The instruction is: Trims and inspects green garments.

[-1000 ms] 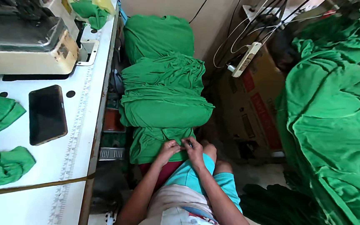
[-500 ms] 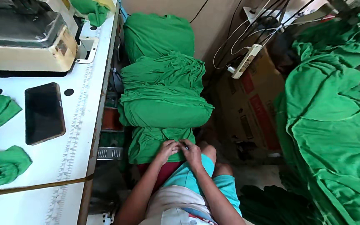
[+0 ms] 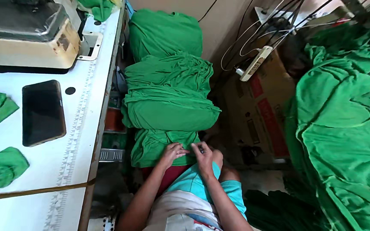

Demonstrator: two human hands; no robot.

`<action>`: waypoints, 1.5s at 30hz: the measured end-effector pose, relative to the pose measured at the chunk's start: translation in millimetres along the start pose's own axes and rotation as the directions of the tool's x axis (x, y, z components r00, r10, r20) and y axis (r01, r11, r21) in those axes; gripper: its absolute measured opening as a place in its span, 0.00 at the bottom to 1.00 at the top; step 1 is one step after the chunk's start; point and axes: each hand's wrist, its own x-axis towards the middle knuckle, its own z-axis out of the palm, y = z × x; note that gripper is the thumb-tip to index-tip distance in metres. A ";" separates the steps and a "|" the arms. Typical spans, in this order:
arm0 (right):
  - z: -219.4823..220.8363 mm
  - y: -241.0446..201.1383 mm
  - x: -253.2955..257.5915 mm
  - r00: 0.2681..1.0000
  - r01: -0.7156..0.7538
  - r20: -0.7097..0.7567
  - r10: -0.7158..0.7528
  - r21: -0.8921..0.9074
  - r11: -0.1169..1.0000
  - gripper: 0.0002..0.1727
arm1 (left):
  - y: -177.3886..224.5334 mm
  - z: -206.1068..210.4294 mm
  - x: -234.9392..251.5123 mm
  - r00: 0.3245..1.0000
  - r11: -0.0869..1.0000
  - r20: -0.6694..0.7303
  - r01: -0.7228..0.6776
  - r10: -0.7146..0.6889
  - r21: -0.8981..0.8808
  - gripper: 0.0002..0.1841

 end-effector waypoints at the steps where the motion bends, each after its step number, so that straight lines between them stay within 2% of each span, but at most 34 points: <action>1: 0.6 -1.5 2.2 0.994 -0.008 0.108 0.022 -0.134 0.991 0.16 | 0.3 0.5 0.4 1.000 1.000 -0.011 0.015 -0.014 0.013 0.16; 2: 2.5 -4.0 4.9 0.979 -0.012 0.194 0.065 -0.264 0.964 0.19 | 0.7 1.2 0.9 0.999 0.999 -0.021 0.028 -0.028 0.032 0.16; 4: 7.4 -5.0 7.0 0.976 -0.016 0.199 0.088 -0.340 0.940 0.14 | 1.2 2.3 1.0 0.999 0.998 -0.031 0.044 -0.043 0.048 0.16; 7: 3.3 0.4 8.9 0.999 -0.047 0.006 0.048 -0.162 0.986 0.12 | 5.9 3.3 -1.7 0.999 0.999 -0.027 0.042 -0.042 -0.032 0.16; 9: -2.8 6.5 9.2 0.999 -0.017 -0.052 0.014 -0.069 0.997 0.14 | 7.1 3.1 -2.4 0.999 0.998 -0.007 0.036 -0.036 -0.059 0.15; 11: -9.0 8.1 6.8 0.998 0.052 0.039 -0.049 -0.075 0.996 0.13 | 8.2 3.0 -1.9 0.999 0.997 -0.003 0.050 -0.051 -0.062 0.16; 14: -9.6 9.8 5.9 0.956 0.197 0.263 -0.127 -0.261 0.945 0.15 | 8.6 2.4 0.3 0.996 0.995 -0.017 0.092 -0.092 -0.046 0.17; 17: -1.8 2.8 8.5 0.931 0.288 0.334 -0.145 -0.431 0.855 0.13 | 7.8 0.7 1.5 0.995 0.994 -0.012 0.097 -0.097 -0.041 0.17; 19: 0.6 -5.5 10.0 0.931 0.249 0.358 -0.076 -0.468 0.848 0.14 | 8.1 2.0 0.1 0.996 0.995 -0.022 0.086 -0.087 -0.048 0.17; 21: 0.2 -10.2 10.5 0.931 0.123 0.363 0.033 -0.398 0.909 0.14 | 7.8 3.3 -1.7 0.997 0.996 -0.030 0.072 -0.073 -0.045 0.17; 23: -1.9 -4.8 9.2 0.945 0.009 0.324 0.038 -0.143 0.990 0.13 | 8.2 3.7 -2.8 0.998 0.998 -0.033 0.056 -0.057 -0.043 0.18; 25: -5.9 2.1 6.3 0.964 -0.058 0.266 0.032 0.093 0.994 0.11 | 7.9 3.4 -3.5 0.998 0.997 -0.021 0.052 -0.053 -0.058 0.18; 27: -11.4 5.7 4.8 0.970 -0.099 0.238 0.054 0.183 0.978 0.10 | 7.2 1.9 -2.7 0.999 0.996 0.005 0.050 -0.050 -0.076 0.18; 29: -13.2 5.2 4.5 0.970 -0.120 0.230 0.075 0.190 0.974 0.09 | 6.8 0.3 -1.7 0.998 0.996 0.030 0.050 -0.048 -0.079 0.17; 31: -10.2 2.6 5.6 0.972 -0.131 0.217 0.094 0.165 0.978 0.09 | 4.4 1.7 -1.6 1.000 0.998 0.007 0.019 -0.018 -0.060 0.15; 33: -5.1 1.3 7.1 0.976 -0.113 0.199 0.089 0.117 0.987 0.10 | -3.4 7.4 -3.8 0.993 0.996 -0.076 -0.088 0.089 0.014 0.12; 36: 0.7 -0.1 7.3 0.978 -0.084 0.191 0.079 0.022 0.996 0.11 | -20.9 15.6 -9.0 0.926 0.946 -0.216 -0.277 0.310 0.170 0.09; 38: 2.4 -5.1 5.7 0.973 -0.057 0.219 0.070 -0.065 0.996 0.13 | -22.8 18.0 -11.8 0.894 0.922 -0.251 -0.323 0.371 0.211 0.14; 41: 5.2 -10.3 0.0 0.962 0.007 0.269 0.051 -0.213 0.977 0.14 | -10.6 17.9 -13.5 0.924 0.926 -0.219 -0.247 0.314 0.284 0.19; 43: 6.8 -13.1 -1.8 0.943 0.054 0.328 0.055 -0.313 0.948 0.15 | 1.0 14.8 -10.3 0.962 0.941 -0.197 -0.118 0.187 0.316 0.19; 45: 7.9 -11.2 -2.8 0.926 0.093 0.373 0.054 -0.364 0.927 0.16 | 12.5 10.1 -7.0 0.984 0.968 -0.178 0.014 0.031 0.249 0.15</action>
